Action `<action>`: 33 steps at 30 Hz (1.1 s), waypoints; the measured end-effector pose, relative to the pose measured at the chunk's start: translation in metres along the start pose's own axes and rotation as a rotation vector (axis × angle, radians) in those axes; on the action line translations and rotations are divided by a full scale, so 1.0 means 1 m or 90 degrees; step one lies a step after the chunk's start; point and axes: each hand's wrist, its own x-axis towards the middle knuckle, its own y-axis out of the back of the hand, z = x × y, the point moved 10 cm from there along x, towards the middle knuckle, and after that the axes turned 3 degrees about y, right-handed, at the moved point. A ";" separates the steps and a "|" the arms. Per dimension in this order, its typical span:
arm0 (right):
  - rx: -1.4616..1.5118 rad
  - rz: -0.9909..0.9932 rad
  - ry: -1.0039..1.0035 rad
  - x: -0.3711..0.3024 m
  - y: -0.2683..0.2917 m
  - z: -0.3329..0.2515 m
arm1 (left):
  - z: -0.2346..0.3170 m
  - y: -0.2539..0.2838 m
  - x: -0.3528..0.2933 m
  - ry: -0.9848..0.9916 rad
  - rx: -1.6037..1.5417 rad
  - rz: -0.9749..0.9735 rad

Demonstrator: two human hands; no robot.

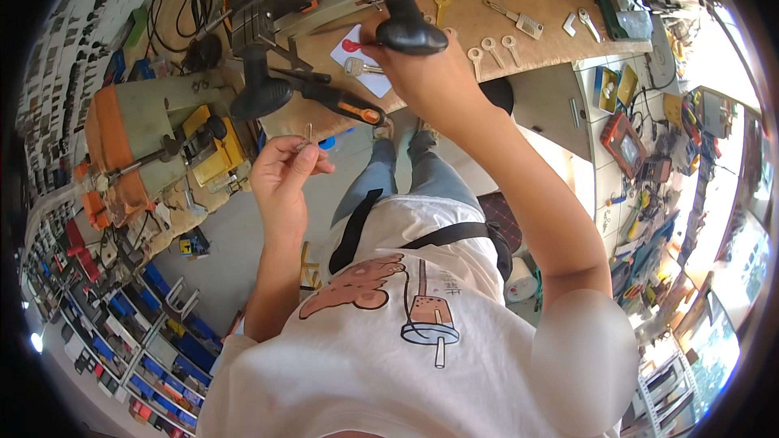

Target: The person files a metal key with a hand file, repeatedly checking its profile against a reference key. They then measure the key with a vernier caliper and place it into a key-cutting machine vise.

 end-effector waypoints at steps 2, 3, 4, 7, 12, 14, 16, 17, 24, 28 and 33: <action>0.113 0.034 -0.094 -0.013 0.007 0.005 | 0.002 0.003 0.005 0.012 -0.017 -0.035; 0.134 0.000 -0.149 -0.022 0.003 0.004 | 0.002 0.000 0.007 0.025 -0.034 -0.058; 0.265 0.065 -0.179 -0.033 0.003 0.005 | 0.003 -0.003 0.010 0.039 -0.050 -0.082; 0.613 0.244 -0.227 -0.074 0.003 0.005 | 0.004 -0.034 0.018 0.119 -0.176 -0.133; 0.771 0.424 -0.231 -0.139 0.017 -0.017 | -0.011 -0.098 0.007 0.253 -0.232 -0.327; 0.792 0.519 -0.191 -0.165 0.027 -0.025 | -0.019 -0.123 -0.007 0.304 -0.216 -0.413; 0.755 0.599 -0.177 -0.194 0.030 -0.028 | -0.032 -0.138 -0.024 0.392 -0.196 -0.466; 0.762 0.608 -0.141 -0.203 0.037 -0.036 | -0.038 -0.146 -0.036 0.462 -0.222 -0.513; 0.628 0.681 -0.206 -0.287 0.051 -0.068 | -0.069 -0.190 -0.066 0.428 -0.101 -0.585; 0.502 0.670 -0.222 -0.318 0.074 -0.070 | -0.040 -0.245 -0.100 0.247 -0.047 -0.656; 0.623 0.652 -0.312 -0.298 0.085 -0.038 | -0.066 -0.257 -0.080 0.357 -0.089 -0.472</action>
